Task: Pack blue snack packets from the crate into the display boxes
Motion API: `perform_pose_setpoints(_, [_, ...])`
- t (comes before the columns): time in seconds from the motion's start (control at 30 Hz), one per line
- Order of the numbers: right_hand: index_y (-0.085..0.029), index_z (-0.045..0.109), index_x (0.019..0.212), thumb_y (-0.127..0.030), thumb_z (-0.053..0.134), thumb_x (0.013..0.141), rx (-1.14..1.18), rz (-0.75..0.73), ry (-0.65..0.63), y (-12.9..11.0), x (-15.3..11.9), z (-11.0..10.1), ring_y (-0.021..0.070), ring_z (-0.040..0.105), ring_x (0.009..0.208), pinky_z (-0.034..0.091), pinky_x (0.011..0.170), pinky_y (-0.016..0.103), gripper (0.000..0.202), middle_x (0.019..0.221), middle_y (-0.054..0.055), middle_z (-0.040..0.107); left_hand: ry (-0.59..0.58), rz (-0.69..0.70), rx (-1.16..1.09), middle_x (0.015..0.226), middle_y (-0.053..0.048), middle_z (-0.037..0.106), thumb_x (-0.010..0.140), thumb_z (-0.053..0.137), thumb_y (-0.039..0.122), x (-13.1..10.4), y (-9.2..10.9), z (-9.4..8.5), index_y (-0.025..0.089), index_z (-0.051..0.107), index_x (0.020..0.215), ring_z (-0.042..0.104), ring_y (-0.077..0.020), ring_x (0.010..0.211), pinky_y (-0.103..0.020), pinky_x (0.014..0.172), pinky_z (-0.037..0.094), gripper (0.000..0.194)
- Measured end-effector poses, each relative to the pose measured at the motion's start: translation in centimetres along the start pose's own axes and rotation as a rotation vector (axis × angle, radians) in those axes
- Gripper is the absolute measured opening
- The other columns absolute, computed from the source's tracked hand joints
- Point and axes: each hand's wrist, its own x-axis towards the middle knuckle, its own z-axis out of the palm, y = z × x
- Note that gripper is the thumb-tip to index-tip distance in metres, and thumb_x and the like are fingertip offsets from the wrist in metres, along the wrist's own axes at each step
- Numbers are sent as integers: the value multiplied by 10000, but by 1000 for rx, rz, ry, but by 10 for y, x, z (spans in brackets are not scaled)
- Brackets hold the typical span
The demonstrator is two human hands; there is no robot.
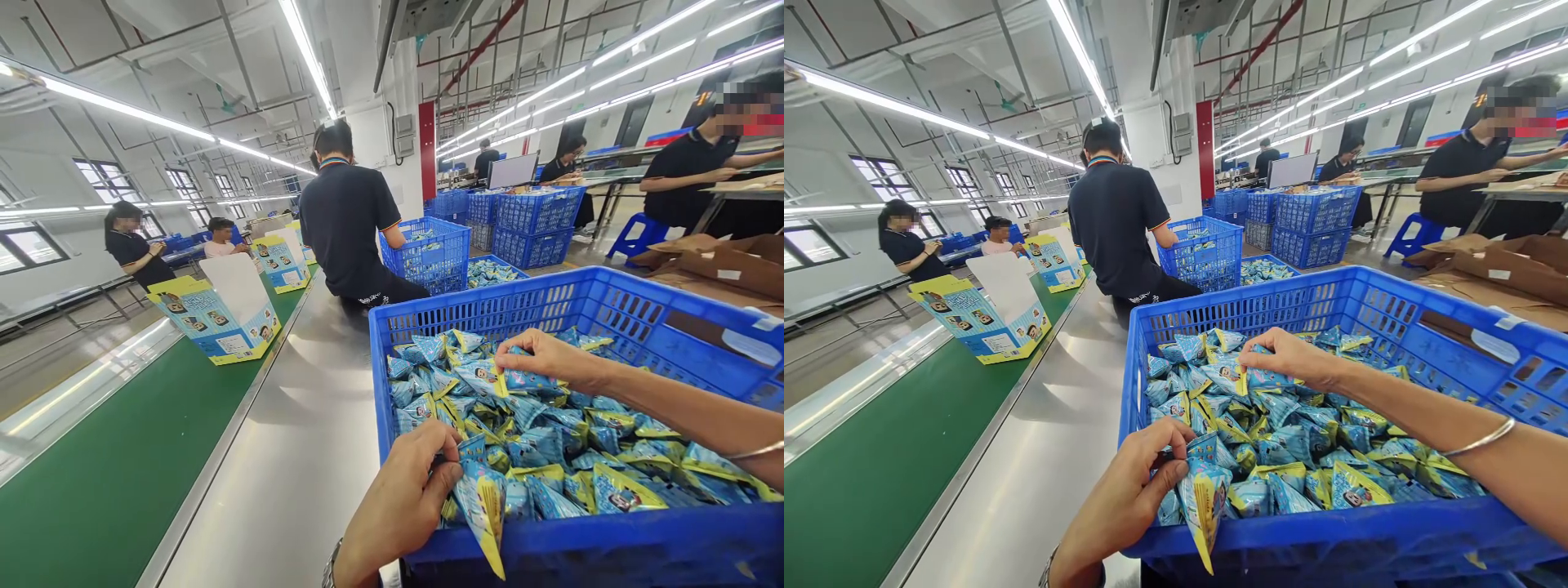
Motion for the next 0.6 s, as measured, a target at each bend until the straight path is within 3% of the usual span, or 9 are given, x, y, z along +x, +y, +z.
perform_pose_setpoints(0.37, [-183, 835, 789, -879, 698, 888, 1, -69, -94, -3, 1, 11, 206, 526, 672, 373, 667, 338, 716, 699, 23, 653, 4, 2, -6, 1262, -74, 742, 993, 617, 172, 3, -2, -2, 245, 549, 960, 689, -284, 1226, -369, 1028, 463, 105])
perform_pose_setpoints(0.47, [-179, 810, 792, -803, 596, 948, -78, -84, -172, -1, 1, 15, 206, 524, 670, 379, 675, 336, 678, 685, 21, 633, 5, 1, -6, 1243, -75, 743, 991, 614, 178, 4, -1, -1, 245, 550, 950, 694, -291, 1227, -371, 1020, 471, 102])
perform_pose_setpoints(0.6, [-197, 742, 720, -649, 603, 902, -175, -108, -316, 2, -1, 29, 228, 571, 687, 427, 717, 352, 507, 666, 23, 612, 12, 11, 7, 1253, -69, 751, 996, 621, 184, 3, -4, 1, 245, 552, 949, 695, -298, 1265, -382, 1063, 460, 104])
